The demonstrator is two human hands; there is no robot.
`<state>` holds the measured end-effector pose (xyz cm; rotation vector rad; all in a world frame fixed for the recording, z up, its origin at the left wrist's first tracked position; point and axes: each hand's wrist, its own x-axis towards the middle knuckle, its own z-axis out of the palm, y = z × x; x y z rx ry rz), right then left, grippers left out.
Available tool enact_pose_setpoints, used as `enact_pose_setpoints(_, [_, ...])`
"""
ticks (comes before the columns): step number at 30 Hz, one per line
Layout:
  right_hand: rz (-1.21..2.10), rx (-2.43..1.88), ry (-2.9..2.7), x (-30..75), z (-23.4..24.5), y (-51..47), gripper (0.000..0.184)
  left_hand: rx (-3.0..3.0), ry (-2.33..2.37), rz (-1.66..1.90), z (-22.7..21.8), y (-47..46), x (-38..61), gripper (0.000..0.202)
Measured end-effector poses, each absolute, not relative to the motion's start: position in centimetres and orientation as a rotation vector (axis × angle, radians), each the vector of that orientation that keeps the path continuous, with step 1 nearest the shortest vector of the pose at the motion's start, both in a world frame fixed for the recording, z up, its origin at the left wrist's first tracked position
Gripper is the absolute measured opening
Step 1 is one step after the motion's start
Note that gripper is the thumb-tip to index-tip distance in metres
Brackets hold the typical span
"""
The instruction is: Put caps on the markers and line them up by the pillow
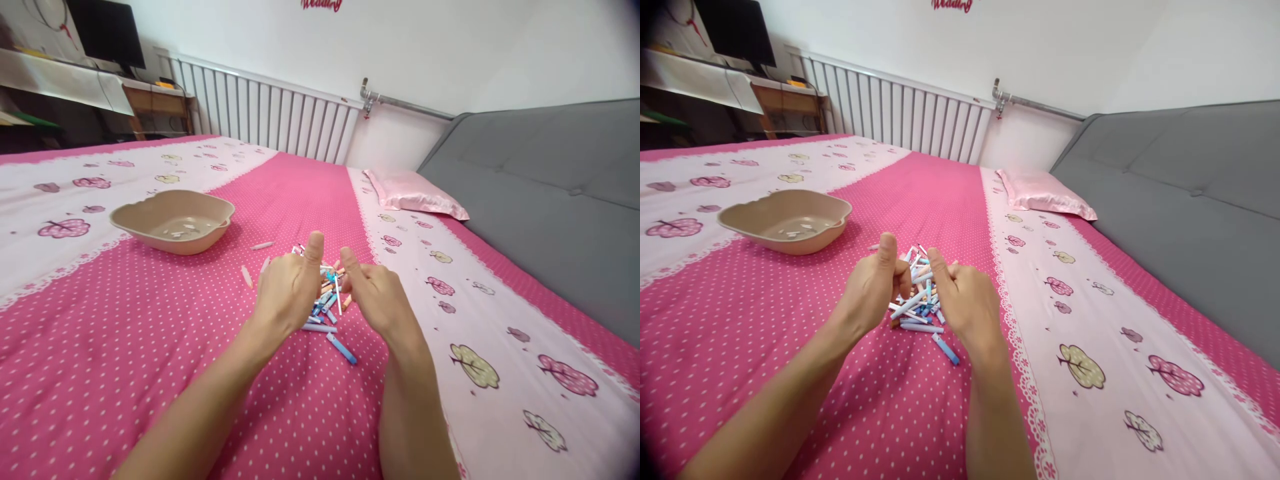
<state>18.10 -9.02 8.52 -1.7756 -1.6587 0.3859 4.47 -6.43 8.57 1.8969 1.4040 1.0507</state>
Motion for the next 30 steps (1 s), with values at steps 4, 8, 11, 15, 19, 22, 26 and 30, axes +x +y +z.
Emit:
enact_pose_setpoints(4, [0.256,-1.937,-1.676,19.7,8.1,-8.4,0.044,1.956,1.542,1.050,7.6,-6.0,2.2,0.072])
enact_pose_setpoints(8, [0.277,-2.194,-1.624,20.6,6.6,-6.7,0.022,2.055,1.806,0.810,3.6,-6.6,-0.8,0.049])
enact_pose_setpoints(11, [0.389,-2.300,-1.648,21.0,5.1,-5.3,0.020,2.046,1.794,0.747,-0.1,-7.5,-1.8,0.035])
enact_pose_setpoints(15, [0.429,-2.328,-1.669,21.0,3.8,-4.3,0.023,2.074,1.751,0.844,-2.8,-8.3,-1.0,0.025])
enact_pose_setpoints(19, [0.357,-2.100,-1.792,19.9,3.5,-4.2,0.022,2.056,1.678,0.967,-3.4,-8.3,-0.2,0.021])
enact_pose_setpoints(22, [0.388,-1.799,-2.032,18.2,3.4,-4.4,0.024,1.957,1.688,1.027,-3.6,-8.4,-0.5,0.020])
enact_pose_setpoints(26, [0.316,-1.785,-2.217,15.9,2.9,-4.7,0.024,1.854,1.665,1.073,-3.7,-8.5,-1.0,0.018])
enact_pose_setpoints(30, [0.209,-1.920,-2.202,15.0,2.5,-4.9,0.017,1.786,1.623,1.105,-3.6,-8.6,-1.1,0.019])
